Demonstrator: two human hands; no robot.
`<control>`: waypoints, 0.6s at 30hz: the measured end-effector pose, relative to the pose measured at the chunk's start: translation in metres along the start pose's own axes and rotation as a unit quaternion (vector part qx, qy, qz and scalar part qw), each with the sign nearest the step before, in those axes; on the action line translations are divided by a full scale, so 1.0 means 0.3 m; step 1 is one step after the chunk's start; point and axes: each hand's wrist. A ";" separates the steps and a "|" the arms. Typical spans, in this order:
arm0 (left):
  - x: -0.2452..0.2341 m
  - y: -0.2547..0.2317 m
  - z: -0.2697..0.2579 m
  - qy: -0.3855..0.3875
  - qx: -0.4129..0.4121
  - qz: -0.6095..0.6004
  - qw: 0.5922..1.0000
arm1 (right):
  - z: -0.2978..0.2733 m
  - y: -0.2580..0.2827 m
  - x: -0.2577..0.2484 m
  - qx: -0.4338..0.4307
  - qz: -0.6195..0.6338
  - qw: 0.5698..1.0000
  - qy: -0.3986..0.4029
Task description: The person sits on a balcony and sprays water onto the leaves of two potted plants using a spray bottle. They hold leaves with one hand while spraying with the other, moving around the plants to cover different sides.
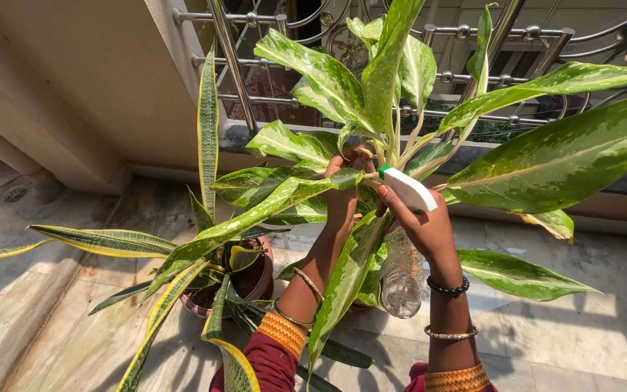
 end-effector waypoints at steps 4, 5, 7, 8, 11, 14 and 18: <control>-0.009 0.009 0.000 0.019 0.013 0.000 1.000 | -0.008 -0.005 0.002 -0.003 0.005 1.000 -0.005; -0.009 0.011 -0.004 0.018 0.011 -0.004 1.000 | -0.008 -0.006 0.004 0.001 0.011 1.000 -0.007; -0.008 0.011 -0.010 0.011 0.005 0.002 1.000 | -0.009 -0.007 0.004 -0.001 0.017 1.000 -0.009; -0.007 0.011 -0.014 0.006 0.003 0.014 1.000 | -0.009 -0.008 0.002 -0.007 0.017 1.000 -0.007; -0.010 0.011 -0.015 0.014 0.011 0.010 1.000 | -0.005 -0.007 -0.003 -0.016 0.002 1.000 -0.007; -0.021 0.013 -0.008 0.041 0.032 -0.013 0.999 | -0.003 -0.005 -0.003 -0.011 -0.001 1.000 -0.007; -0.031 0.029 -0.005 0.062 0.053 -0.010 0.997 | -0.006 -0.009 -0.009 0.017 -0.017 1.000 -0.003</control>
Point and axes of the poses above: each hand's wrist, its own z-axis towards the middle knuckle, its own x-axis out of the palm, y = z × x, and after that the axes turned 15 degrees about y, right-handed
